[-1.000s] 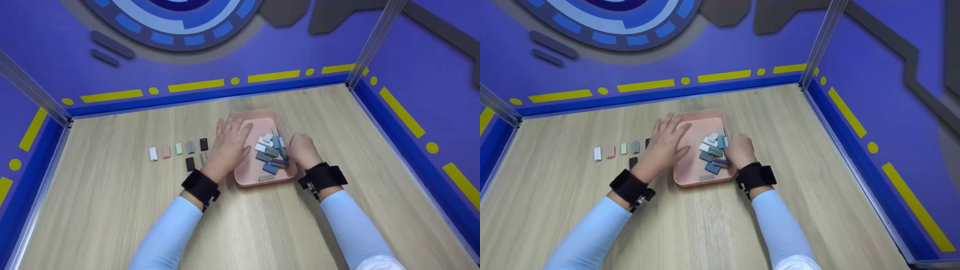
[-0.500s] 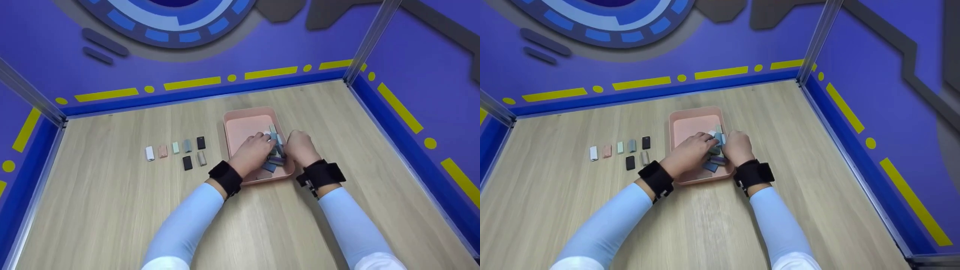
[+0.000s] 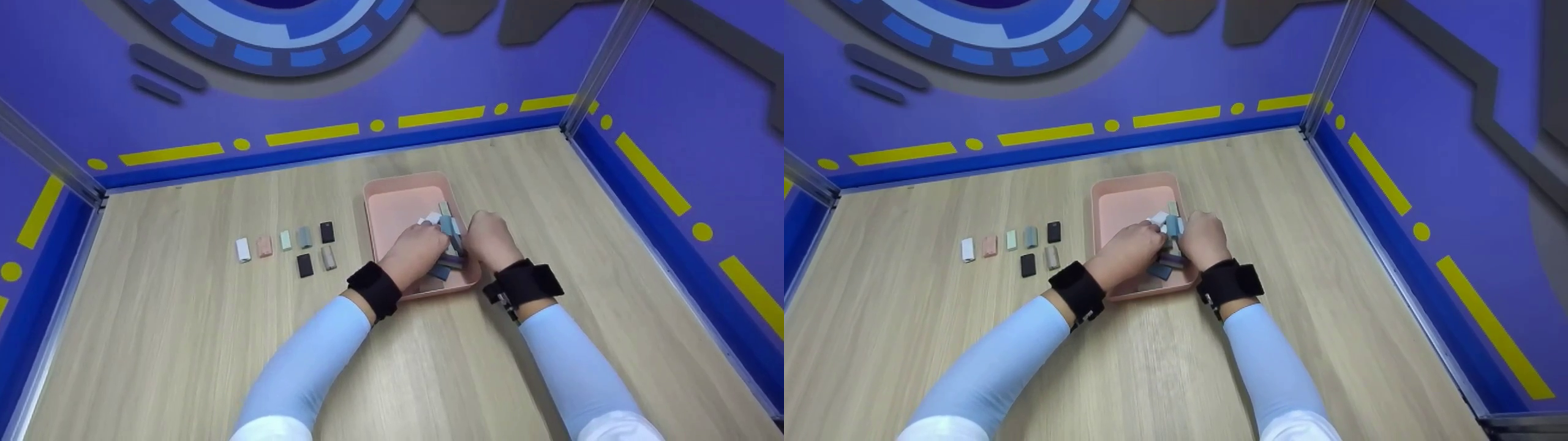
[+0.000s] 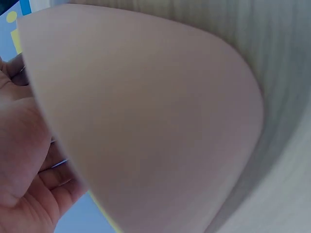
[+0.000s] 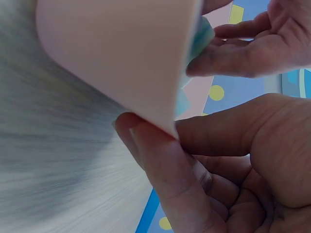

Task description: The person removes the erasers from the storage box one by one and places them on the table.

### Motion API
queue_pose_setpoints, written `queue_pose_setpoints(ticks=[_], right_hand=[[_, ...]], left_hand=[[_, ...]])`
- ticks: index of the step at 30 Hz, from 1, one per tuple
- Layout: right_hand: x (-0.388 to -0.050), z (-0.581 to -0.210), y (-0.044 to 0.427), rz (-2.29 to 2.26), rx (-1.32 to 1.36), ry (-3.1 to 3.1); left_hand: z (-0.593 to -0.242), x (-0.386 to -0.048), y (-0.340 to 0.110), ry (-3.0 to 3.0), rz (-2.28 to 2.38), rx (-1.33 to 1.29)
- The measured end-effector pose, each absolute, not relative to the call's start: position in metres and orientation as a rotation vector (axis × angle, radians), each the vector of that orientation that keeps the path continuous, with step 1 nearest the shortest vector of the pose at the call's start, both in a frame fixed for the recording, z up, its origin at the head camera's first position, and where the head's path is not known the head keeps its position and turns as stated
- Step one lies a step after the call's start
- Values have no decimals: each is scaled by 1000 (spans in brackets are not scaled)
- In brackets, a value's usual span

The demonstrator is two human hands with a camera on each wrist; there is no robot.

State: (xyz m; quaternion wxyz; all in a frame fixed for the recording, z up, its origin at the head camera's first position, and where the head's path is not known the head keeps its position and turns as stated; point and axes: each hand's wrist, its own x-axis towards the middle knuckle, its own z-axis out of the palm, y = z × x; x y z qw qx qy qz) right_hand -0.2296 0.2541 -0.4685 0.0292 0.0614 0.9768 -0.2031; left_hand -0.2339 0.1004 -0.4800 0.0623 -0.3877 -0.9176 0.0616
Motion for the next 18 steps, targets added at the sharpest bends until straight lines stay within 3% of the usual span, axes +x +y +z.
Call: queue_pose_setpoints(ticks=[18], right_hand=[[-231,-470,254,-597,198,3005]], left_hand=[[-464,-236,61,-2821,-147,-1029]])
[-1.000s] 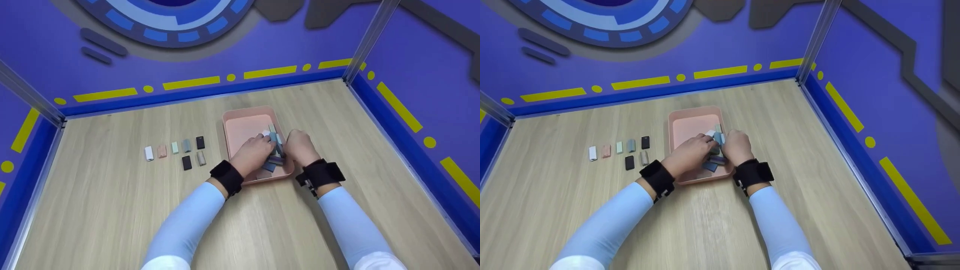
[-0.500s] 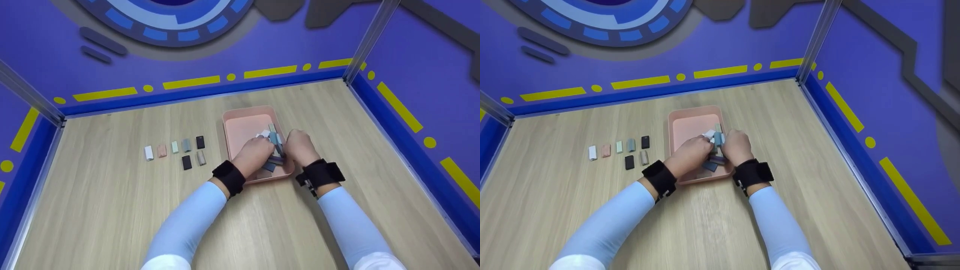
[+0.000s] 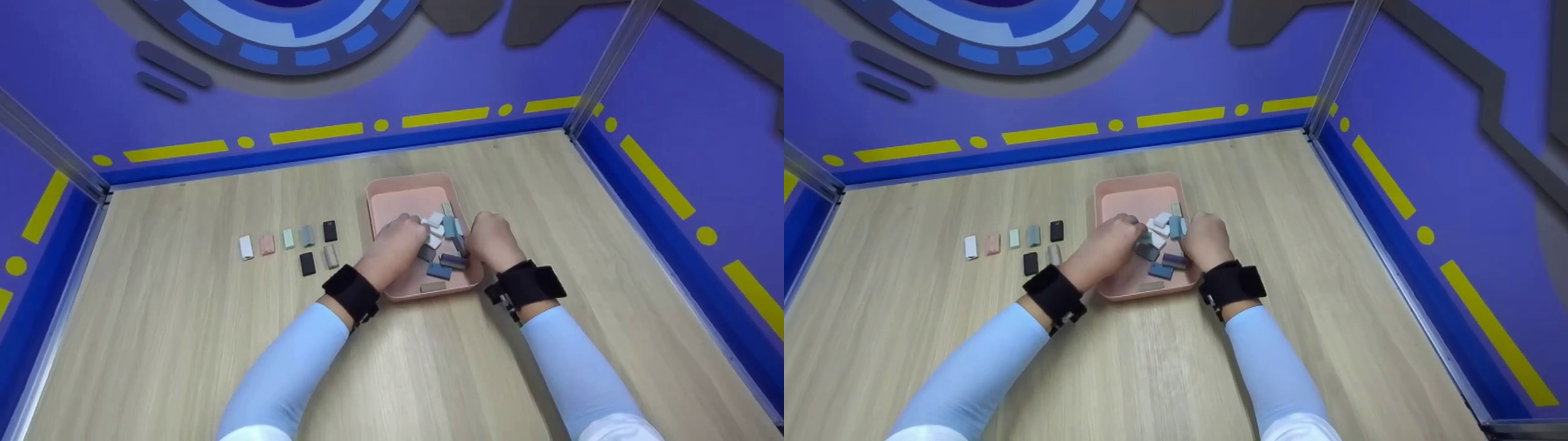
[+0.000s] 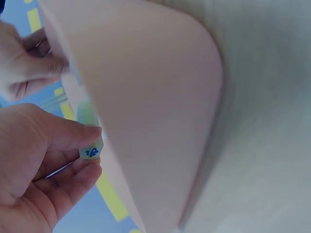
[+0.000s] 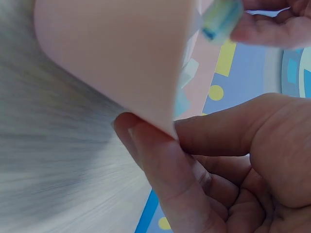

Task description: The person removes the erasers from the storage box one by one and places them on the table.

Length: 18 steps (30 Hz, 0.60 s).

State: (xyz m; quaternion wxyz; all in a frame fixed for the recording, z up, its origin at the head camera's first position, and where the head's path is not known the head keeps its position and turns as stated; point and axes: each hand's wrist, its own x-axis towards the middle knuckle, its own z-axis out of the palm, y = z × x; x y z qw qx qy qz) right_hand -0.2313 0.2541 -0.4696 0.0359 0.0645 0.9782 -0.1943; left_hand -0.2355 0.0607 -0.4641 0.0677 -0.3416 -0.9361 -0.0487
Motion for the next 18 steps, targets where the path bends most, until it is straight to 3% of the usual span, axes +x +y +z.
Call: queue_pose_setpoints(ticks=[18], right_hand=[[-230,-469,255,-631,179,2990]], left_hand=[[-430,-236,-56,-2794,-768,-127]])
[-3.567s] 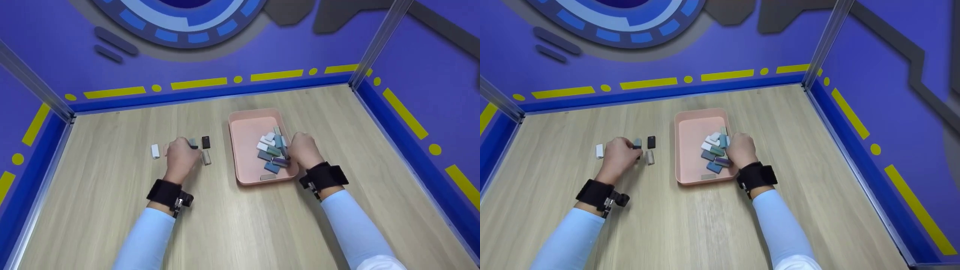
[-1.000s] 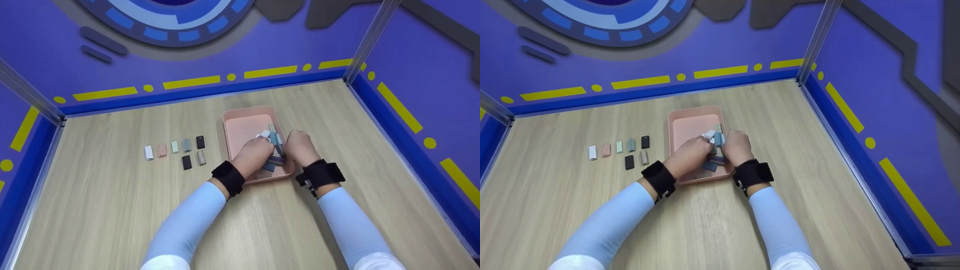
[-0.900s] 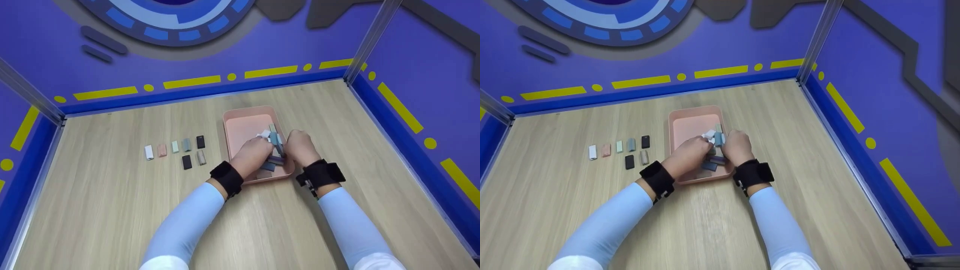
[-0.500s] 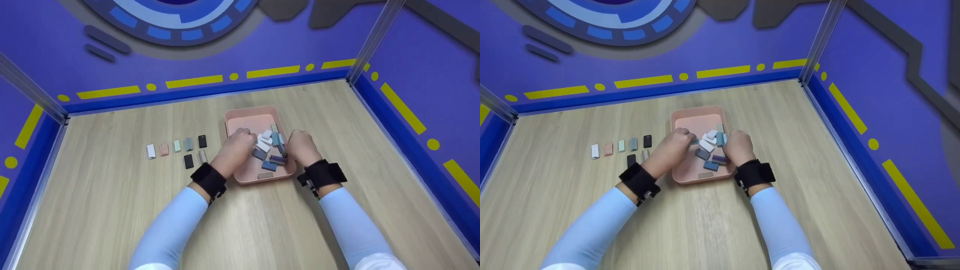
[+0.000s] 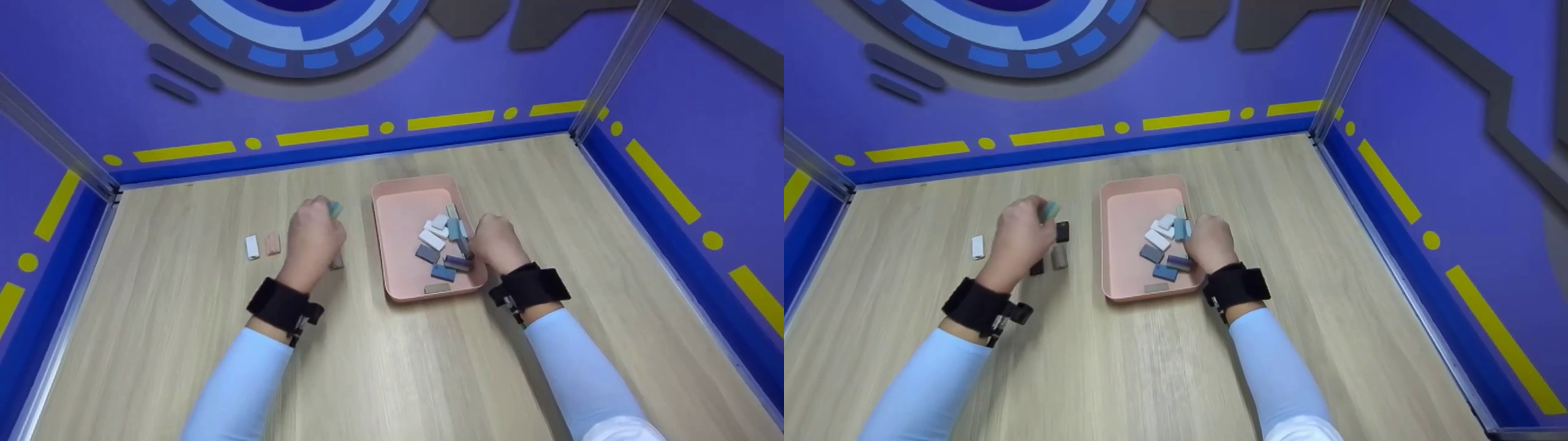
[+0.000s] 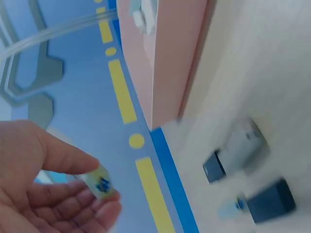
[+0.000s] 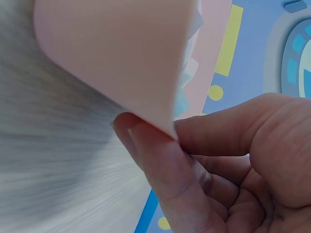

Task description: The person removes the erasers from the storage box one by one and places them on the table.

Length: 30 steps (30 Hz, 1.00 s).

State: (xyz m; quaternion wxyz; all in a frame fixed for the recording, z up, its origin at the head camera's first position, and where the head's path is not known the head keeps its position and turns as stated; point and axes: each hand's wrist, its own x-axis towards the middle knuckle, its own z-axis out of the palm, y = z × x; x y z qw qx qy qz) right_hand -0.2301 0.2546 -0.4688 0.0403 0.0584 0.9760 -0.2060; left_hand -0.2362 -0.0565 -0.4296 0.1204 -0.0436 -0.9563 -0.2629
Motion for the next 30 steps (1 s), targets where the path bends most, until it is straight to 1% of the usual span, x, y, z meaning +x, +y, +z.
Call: queue_pose_setpoints(ticks=[5,11,15,22,30], right_hand=[[-229,-469,255,-651,210,2972],[-230,-470,254,-675,215,2955],[-231,-469,253,-673,231,2937],[-230,-468,254,-661,215,2938],[-230,-468,254,-650,182,2971]], left_hand=[[-437,-229,-79,-2837,-824,72],[-447,-224,-106,-2903,-826,214],[-455,-222,-116,-2951,-811,254],[-468,-222,-121,-3024,-802,295],[-473,-222,-121,-3041,-704,287]])
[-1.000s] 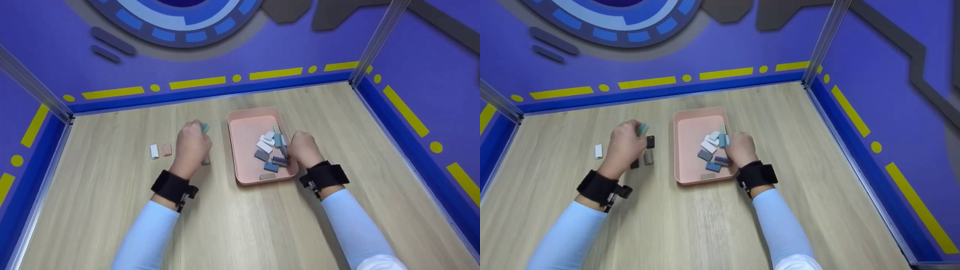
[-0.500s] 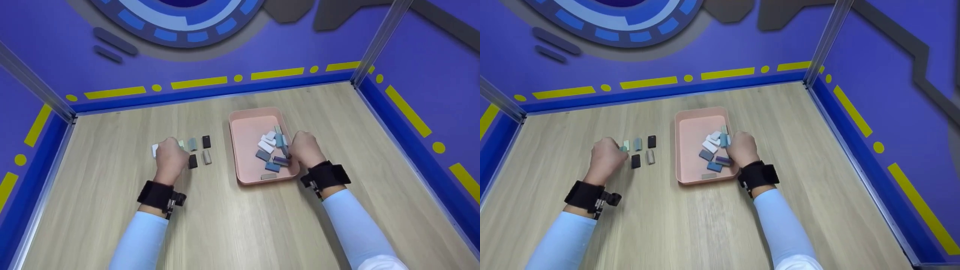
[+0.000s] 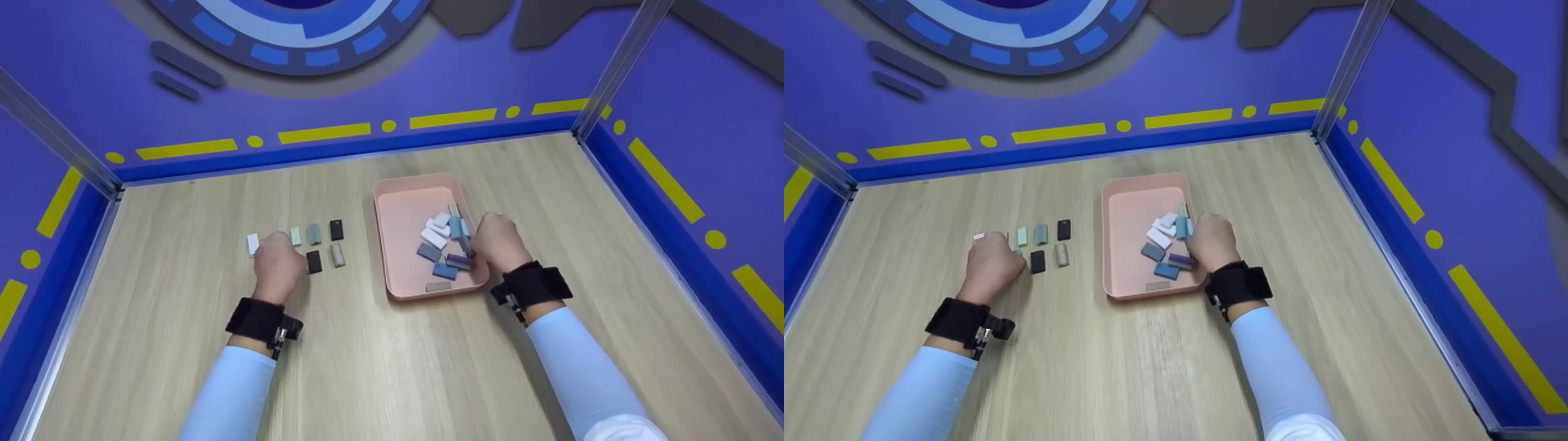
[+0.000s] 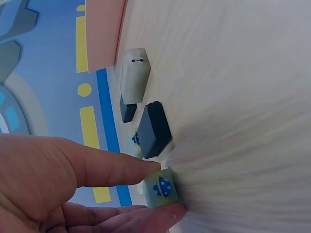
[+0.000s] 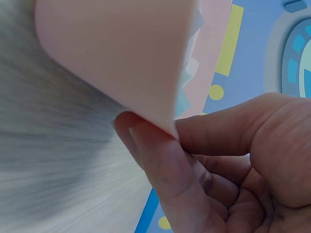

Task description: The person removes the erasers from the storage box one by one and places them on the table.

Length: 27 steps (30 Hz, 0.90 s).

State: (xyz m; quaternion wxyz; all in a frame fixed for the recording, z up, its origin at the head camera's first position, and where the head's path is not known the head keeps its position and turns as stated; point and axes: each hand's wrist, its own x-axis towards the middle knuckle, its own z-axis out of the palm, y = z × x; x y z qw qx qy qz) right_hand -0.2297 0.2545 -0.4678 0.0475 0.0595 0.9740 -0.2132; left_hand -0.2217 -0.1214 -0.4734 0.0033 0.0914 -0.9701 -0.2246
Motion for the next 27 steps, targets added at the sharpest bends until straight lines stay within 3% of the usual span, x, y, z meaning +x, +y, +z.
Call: queue_pose_setpoints(ticks=[12,27], right_hand=[[-230,-467,255,-646,200,2953],[-230,-468,255,-655,205,2961]], left_hand=[[-463,-219,-120,-3089,-566,293],[-447,-219,-38,-2937,-545,-470]])
